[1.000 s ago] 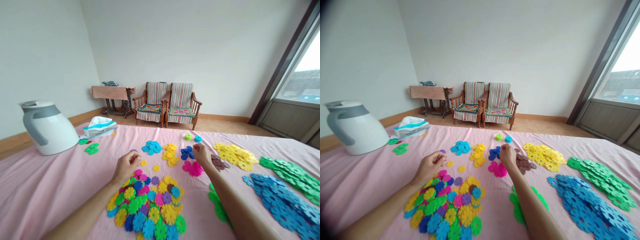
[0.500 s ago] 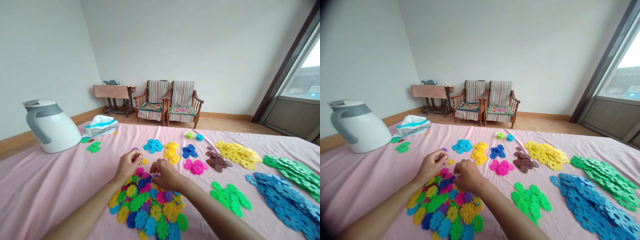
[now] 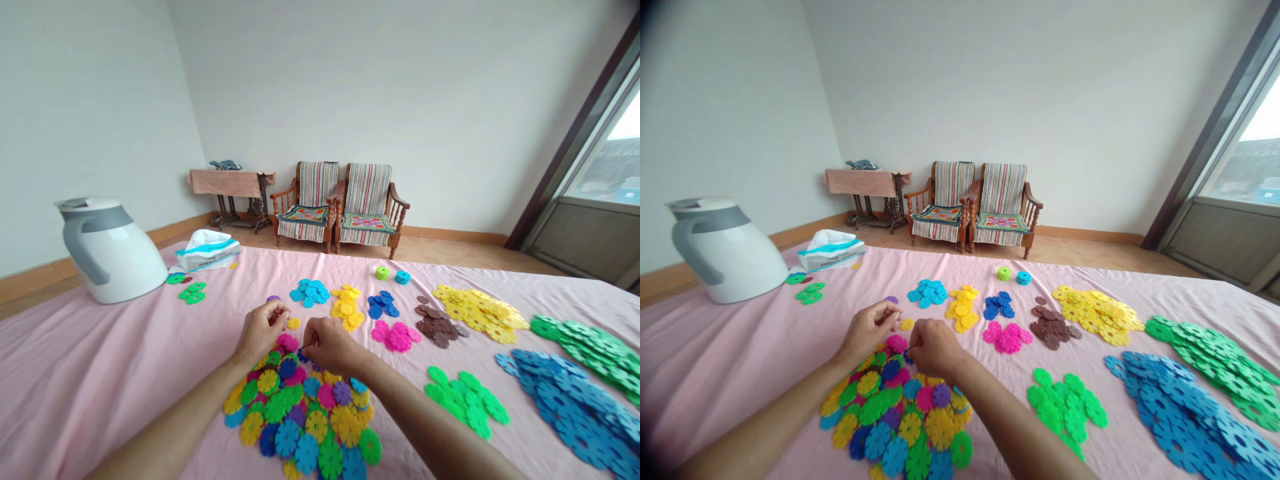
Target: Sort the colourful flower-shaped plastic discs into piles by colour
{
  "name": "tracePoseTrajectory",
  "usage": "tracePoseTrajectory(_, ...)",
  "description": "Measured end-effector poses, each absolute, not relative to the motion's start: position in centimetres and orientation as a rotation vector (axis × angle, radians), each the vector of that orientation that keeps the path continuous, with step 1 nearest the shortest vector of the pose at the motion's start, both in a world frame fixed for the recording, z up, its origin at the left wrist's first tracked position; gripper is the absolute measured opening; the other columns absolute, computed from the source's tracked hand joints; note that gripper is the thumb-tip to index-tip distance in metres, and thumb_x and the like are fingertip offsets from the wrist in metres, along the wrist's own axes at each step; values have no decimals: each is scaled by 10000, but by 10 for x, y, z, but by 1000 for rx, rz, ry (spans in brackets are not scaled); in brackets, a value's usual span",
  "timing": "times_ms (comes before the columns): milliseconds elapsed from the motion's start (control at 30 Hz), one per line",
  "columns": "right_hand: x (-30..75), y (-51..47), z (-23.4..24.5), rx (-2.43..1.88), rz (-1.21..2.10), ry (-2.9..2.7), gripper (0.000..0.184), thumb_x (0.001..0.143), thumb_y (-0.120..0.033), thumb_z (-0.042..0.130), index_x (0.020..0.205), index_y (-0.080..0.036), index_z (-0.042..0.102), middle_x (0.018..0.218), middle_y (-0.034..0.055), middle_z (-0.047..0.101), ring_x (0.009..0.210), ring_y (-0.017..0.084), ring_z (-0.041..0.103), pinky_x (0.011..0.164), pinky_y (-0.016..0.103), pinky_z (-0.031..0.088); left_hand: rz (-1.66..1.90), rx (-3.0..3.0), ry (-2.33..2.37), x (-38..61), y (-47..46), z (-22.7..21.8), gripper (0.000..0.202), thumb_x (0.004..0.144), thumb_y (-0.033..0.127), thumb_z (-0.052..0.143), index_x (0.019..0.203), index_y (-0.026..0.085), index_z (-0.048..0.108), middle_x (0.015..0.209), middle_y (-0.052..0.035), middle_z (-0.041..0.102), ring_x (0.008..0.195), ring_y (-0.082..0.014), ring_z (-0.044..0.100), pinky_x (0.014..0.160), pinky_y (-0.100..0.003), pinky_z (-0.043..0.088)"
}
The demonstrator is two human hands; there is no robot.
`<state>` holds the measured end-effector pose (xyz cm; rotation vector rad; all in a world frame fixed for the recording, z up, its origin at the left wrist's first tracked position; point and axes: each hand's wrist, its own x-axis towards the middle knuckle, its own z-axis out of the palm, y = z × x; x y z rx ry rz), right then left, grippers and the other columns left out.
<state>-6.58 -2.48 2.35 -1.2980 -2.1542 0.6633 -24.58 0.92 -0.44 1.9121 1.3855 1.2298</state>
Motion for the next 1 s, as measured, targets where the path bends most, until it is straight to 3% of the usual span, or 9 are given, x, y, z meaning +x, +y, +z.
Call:
tracePoseTrajectory(167, -16, -2, 26, -1440, 580, -1867, 39, 669, -151, 549, 668, -188, 563, 625, -15, 601, 572, 113, 538, 499, 210, 354, 1247, 1883, 1377, -246, 11, -7, 155, 757, 311, 533, 756, 175, 606, 651, 2, 636, 589, -144, 609, 549, -215, 464)
tracePoseTrajectory(333, 58, 24, 12, -1717, 319, -1514, 94, 694, -207, 524, 725, -171, 606, 646, 12, 637, 593, 138, 575, 529, 225, 378, 1237, 1900, 1380, -246, 11, -7, 143, 753, 296, 530, 749, 172, 601, 599, 15, 605, 551, -137, 590, 540, -218, 462)
tracePoseTrajectory(533, 98, 35, -9, -1831, 240, -1401, 103, 673, -227, 541, 694, -170, 624, 629, 36, 643, 621, 179, 593, 548, 251, 384, 1241, 1883, 1412, -245, 9, -3, 146, 741, 298, 529, 733, 167, 593, 583, 16, 597, 542, -136, 588, 535, -218, 465)
tracePoseTrajectory(833, 96, 39, -5, -1769, 339, -1378, 184, 740, -200, 489, 843, -133, 625, 743, 70, 681, 646, 168, 637, 556, 247, 426, 1245, 1878, 1408, -246, 11, -6, 158, 740, 317, 536, 740, 170, 595, 593, 15, 603, 550, -136, 589, 541, -219, 468)
tracePoseTrajectory(1000, 63, 8, 20, -1550, 543, -1675, 120, 714, -162, 520, 742, -161, 637, 635, 13, 652, 583, 134, 600, 523, 218, 406, 1253, 1874, 1379, -249, 14, -10, 171, 759, 328, 529, 765, 172, 597, 646, 0, 629, 562, -138, 596, 551, -223, 473)
